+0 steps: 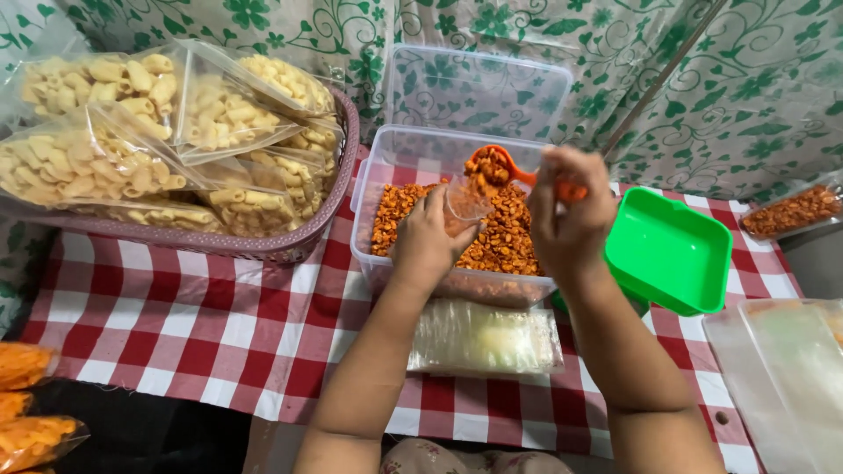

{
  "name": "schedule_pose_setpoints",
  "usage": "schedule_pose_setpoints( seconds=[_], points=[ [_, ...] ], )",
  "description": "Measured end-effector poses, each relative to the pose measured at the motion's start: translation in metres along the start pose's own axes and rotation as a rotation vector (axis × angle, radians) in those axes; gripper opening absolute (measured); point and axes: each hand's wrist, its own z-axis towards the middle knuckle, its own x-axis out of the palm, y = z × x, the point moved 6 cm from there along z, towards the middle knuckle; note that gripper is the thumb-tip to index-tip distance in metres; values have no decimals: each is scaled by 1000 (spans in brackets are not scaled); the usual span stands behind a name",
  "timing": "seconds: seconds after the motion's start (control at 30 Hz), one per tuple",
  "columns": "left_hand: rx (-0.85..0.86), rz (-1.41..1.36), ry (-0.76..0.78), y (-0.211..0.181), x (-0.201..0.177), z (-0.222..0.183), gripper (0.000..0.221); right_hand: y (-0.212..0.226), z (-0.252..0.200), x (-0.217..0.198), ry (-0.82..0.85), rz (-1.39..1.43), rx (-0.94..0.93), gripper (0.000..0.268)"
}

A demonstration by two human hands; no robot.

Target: Packing spicy snacks from a large container into small individual plastic bags using a scoop and spoon

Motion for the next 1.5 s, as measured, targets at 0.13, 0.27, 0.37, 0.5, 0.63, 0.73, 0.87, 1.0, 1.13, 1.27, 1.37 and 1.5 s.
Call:
schedule_pose_setpoints(
  seconds=[0.13,0.27,0.37,0.5,0.63,0.73,0.87,1.0,1.13,1.27,1.37,1.5],
  points=[
    [-62,-2,20,3,3,0,78,12,-39,10,20,-48,-169,21],
    [-61,-37,-7,-4,-5,0,74,24,-59,13,43,123,-162,26],
    [-61,-24,-21,-6,-9,0,76,28,-75,6,41,-2,-278,30],
    [-39,-25,-58,-4,-7,-2,75,7,-75,-8,-26,65,-268,19],
    [-31,-26,-23,-12,-15,-2,80,-13,-57,-6,178,-77,38,28],
    [-38,-21,-26,-11,-15,-4,82,-34,-73,14,455,-90,340,26],
    [-68,-92,-39,-27,-29,-7,88,-48,-96,37,869,-52,540,25],
    [-64,-107,-34,-22,-25,-6,90,-32,-82,41,1045,59,571,21],
    [-51,-38,-32,-21,-23,-6,85,-44,-98,36,978,87,662,25],
    [-43,-7,-29,-24,-27,-7,85,-72,-117,30,818,76,862,33],
    [-65,-42,-5,-26,-30,-6,81,-99,-132,24,628,100,972,33],
    [-43,-26,-36,-20,-25,-6,83,-104,-130,10,427,114,1022,23]
  ],
)
